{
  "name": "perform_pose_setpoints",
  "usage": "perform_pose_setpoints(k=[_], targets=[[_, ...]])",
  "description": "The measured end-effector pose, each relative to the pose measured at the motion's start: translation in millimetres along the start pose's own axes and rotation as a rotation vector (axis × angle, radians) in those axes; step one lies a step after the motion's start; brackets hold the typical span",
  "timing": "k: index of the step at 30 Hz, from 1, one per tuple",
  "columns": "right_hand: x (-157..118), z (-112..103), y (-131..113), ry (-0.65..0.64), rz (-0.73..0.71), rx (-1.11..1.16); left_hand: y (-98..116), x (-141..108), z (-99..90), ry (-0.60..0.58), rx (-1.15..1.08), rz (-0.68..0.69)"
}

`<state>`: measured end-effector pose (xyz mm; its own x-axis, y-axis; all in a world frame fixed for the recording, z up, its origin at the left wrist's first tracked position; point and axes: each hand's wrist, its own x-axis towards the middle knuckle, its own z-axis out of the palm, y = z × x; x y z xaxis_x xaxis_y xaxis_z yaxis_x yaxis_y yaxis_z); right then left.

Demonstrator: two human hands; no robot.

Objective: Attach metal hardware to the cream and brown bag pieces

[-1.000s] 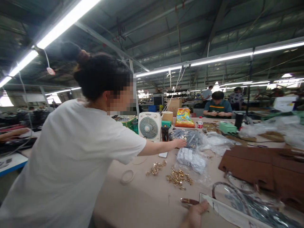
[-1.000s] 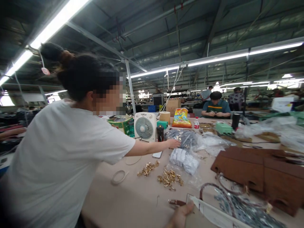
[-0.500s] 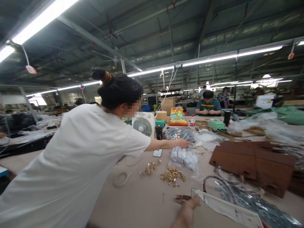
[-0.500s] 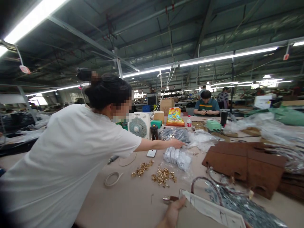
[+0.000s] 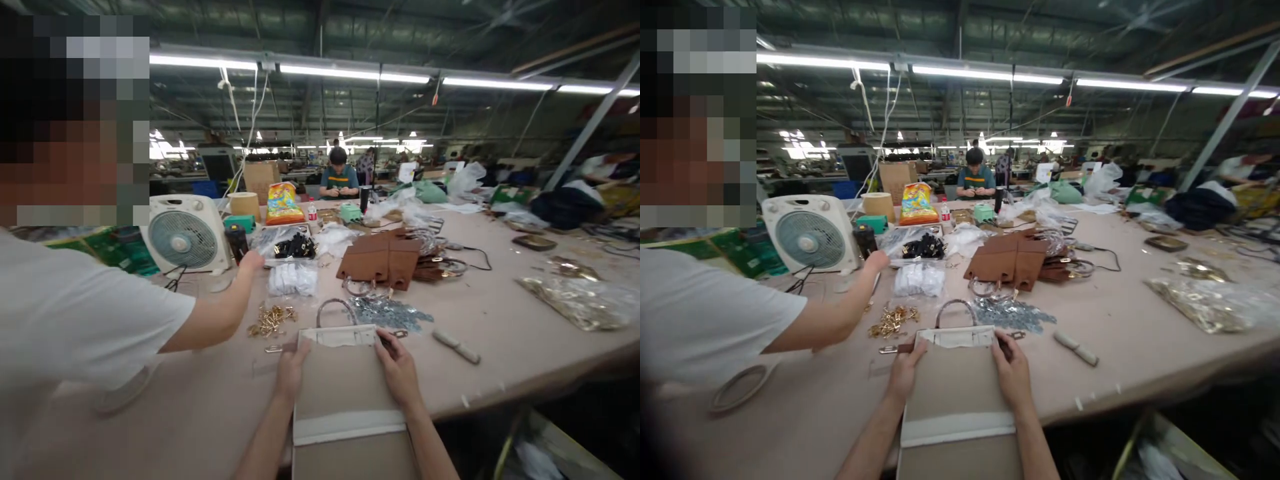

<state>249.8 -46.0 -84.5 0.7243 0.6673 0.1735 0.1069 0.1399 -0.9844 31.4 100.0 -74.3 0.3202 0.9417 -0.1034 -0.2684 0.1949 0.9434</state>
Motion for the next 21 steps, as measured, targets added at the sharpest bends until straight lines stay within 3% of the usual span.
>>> perform_pose_setpoints(k=[4,15,19,21], targets=[[-1.0,0.1,6.5,-0.014,-0.03,-0.035,-3.7,0.1,-3.8,0.081,0.148,0.154],[-1.5,8.6,12.5,-0.024,-0.115,-0.319,-15.7,-5.0,-15.0,0.178,0.535,0.354],[-2.5,10.9,11.2,-0.015,-0.113,-0.358,-6.9,-12.1,-12.9,0.25,0.803,0.693],[-2.0,11.5,11.3,-0.013,-0.101,-0.353,0.3,-17.8,-6.9,0.169,0.965,0.876]])
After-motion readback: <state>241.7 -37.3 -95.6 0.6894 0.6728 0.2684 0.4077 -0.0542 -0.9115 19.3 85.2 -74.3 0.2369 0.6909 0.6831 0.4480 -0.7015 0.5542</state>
